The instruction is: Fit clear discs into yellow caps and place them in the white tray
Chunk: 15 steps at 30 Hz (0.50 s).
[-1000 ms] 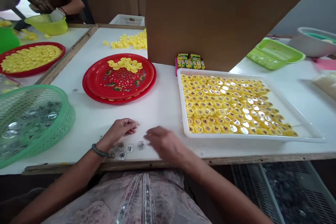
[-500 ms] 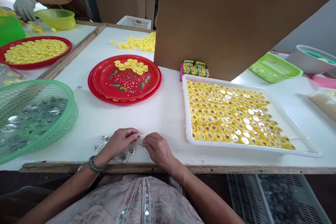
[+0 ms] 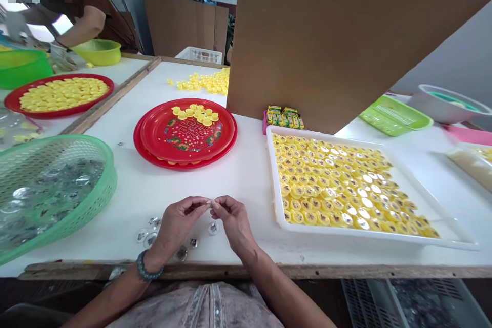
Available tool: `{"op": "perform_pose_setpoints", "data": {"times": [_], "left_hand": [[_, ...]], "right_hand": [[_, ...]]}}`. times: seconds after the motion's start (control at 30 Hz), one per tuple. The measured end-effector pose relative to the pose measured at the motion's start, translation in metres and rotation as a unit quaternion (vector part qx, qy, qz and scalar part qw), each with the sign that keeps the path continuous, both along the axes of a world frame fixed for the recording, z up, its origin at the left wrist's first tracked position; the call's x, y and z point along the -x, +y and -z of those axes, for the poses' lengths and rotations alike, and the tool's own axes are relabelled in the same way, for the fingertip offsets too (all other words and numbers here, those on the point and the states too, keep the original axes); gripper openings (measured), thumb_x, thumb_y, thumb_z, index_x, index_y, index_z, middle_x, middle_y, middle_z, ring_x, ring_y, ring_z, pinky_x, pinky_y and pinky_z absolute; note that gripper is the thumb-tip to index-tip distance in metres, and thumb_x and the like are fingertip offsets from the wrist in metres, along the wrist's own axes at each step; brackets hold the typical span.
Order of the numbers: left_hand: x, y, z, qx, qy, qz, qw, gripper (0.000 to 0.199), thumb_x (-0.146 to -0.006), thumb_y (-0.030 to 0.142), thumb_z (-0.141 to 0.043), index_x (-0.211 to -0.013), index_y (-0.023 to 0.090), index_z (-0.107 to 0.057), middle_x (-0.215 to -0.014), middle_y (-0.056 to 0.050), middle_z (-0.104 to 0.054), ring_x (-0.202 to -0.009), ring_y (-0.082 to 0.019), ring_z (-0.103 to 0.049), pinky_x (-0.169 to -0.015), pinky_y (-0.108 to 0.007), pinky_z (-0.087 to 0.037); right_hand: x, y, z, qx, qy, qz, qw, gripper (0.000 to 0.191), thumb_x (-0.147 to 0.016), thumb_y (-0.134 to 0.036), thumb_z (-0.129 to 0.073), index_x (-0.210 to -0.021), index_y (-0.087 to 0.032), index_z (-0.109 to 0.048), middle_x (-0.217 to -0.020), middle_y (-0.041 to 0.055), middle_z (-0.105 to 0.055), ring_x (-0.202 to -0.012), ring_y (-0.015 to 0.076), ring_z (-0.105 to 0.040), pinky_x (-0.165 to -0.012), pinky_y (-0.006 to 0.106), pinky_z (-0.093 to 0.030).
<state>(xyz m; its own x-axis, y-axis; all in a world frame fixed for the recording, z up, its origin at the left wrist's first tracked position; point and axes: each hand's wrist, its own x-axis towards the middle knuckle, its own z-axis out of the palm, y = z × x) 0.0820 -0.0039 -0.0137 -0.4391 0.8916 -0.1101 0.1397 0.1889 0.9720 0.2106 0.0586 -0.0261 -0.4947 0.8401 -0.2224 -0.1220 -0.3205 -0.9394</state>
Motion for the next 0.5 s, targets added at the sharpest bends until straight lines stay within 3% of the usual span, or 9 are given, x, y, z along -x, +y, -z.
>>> {"op": "perform_pose_setpoints", "data": {"times": [0.13,0.33,0.43,0.5], "left_hand": [[0.004,0.002,-0.006,0.020,-0.005,0.022,1.000,0.017,-0.073,0.035,-0.064,-0.074,0.019,-0.068,-0.072,-0.002,-0.070,-0.067,-0.016,-0.061,-0.065,-0.026,-0.048],[0.004,0.006,-0.008,-0.006,-0.145,-0.011,0.989,0.020,-0.071,0.035,-0.067,-0.077,0.016,-0.067,-0.071,-0.002,-0.067,-0.068,-0.014,-0.058,-0.066,-0.025,-0.046],[0.011,0.009,-0.009,0.009,-0.177,-0.008,0.984,0.018,-0.070,0.033,-0.068,-0.075,0.016,-0.067,-0.066,0.000,-0.064,-0.062,-0.011,-0.052,-0.061,-0.023,-0.041],[0.018,0.012,-0.011,0.024,-0.172,0.020,0.985,0.018,-0.069,0.032,-0.068,-0.074,0.015,-0.068,-0.065,0.000,-0.063,-0.060,-0.011,-0.050,-0.059,-0.023,-0.039]], "right_hand": [[0.004,-0.001,-0.002,0.029,0.027,0.014,0.999,0.021,-0.072,-0.035,-0.071,-0.073,-0.016,-0.064,-0.062,0.0003,-0.061,-0.061,0.0121,-0.056,-0.061,0.025,-0.045],[0.013,-0.004,-0.003,0.046,0.081,0.019,0.996,0.020,-0.077,-0.037,-0.066,-0.076,-0.017,-0.061,-0.069,0.0012,-0.061,-0.063,0.0120,-0.056,-0.064,0.027,-0.048],[0.008,0.001,-0.002,-0.106,-0.017,-0.005,0.994,0.024,-0.079,-0.034,-0.065,-0.097,-0.020,-0.063,-0.080,0.0039,-0.063,-0.072,0.0157,-0.059,-0.069,0.031,-0.050],[0.002,0.007,-0.004,-0.272,-0.100,-0.043,0.956,0.039,-0.079,-0.028,-0.064,-0.117,-0.024,-0.057,-0.094,0.0059,-0.063,-0.081,0.0182,-0.060,-0.075,0.034,-0.050]]}}
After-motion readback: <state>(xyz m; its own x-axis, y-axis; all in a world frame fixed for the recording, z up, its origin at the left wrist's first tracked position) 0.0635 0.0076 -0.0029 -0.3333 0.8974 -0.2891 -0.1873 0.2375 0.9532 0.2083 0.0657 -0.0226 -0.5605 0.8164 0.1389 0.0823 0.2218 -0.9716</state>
